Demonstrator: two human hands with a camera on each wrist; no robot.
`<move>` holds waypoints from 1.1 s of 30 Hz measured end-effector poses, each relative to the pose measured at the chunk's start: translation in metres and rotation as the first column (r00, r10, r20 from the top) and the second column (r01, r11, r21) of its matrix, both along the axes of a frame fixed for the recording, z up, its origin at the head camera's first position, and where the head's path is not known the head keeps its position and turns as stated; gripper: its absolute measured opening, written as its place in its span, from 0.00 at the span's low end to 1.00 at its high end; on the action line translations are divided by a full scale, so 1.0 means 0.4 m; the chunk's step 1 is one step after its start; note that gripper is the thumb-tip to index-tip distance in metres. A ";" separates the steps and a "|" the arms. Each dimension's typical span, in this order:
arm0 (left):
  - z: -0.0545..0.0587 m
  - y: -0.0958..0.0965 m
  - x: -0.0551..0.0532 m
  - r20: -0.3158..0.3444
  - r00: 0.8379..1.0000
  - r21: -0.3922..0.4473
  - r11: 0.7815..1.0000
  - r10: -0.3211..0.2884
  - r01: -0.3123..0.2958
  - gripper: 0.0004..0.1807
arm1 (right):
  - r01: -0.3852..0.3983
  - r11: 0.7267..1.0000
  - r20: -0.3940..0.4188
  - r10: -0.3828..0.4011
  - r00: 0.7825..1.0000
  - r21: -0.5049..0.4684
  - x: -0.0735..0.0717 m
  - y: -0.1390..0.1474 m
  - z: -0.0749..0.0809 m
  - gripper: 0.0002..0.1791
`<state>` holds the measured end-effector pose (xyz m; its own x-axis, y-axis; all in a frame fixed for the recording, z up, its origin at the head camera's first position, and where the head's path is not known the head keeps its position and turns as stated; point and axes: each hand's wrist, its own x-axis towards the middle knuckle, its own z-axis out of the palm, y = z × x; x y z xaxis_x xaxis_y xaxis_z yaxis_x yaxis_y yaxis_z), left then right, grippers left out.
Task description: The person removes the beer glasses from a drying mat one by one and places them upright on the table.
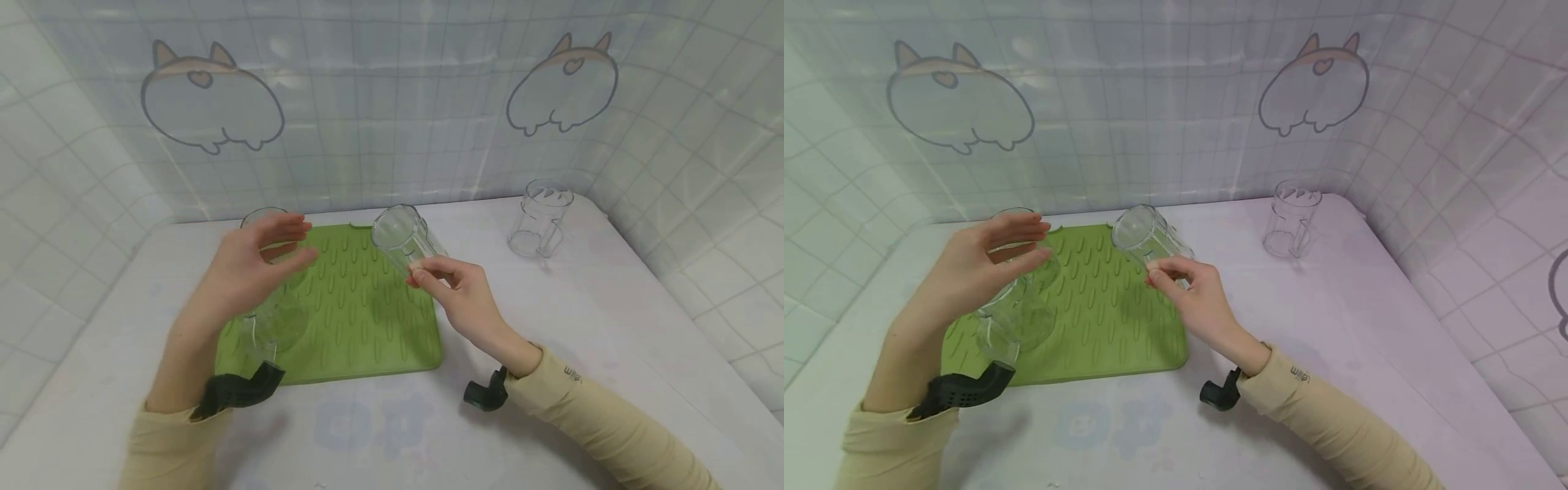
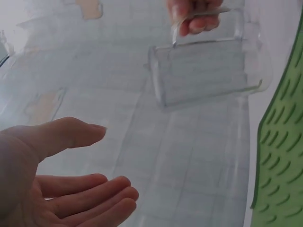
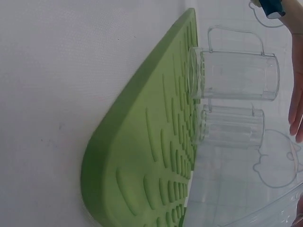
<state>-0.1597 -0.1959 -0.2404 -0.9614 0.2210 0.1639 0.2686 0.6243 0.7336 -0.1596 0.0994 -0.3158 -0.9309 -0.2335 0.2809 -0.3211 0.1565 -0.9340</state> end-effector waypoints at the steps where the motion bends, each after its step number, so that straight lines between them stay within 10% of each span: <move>1: -0.001 0.007 0.002 0.009 1.000 -0.012 1.000 -0.005 0.005 0.31 | -0.001 1.000 -0.002 0.001 1.000 0.002 0.000 0.000 0.000 0.09; 33: -0.079 0.145 -0.006 0.067 0.996 0.036 0.997 -0.064 0.062 0.39 | -0.040 0.998 -0.088 0.044 0.995 0.044 0.004 -0.008 -0.007 0.08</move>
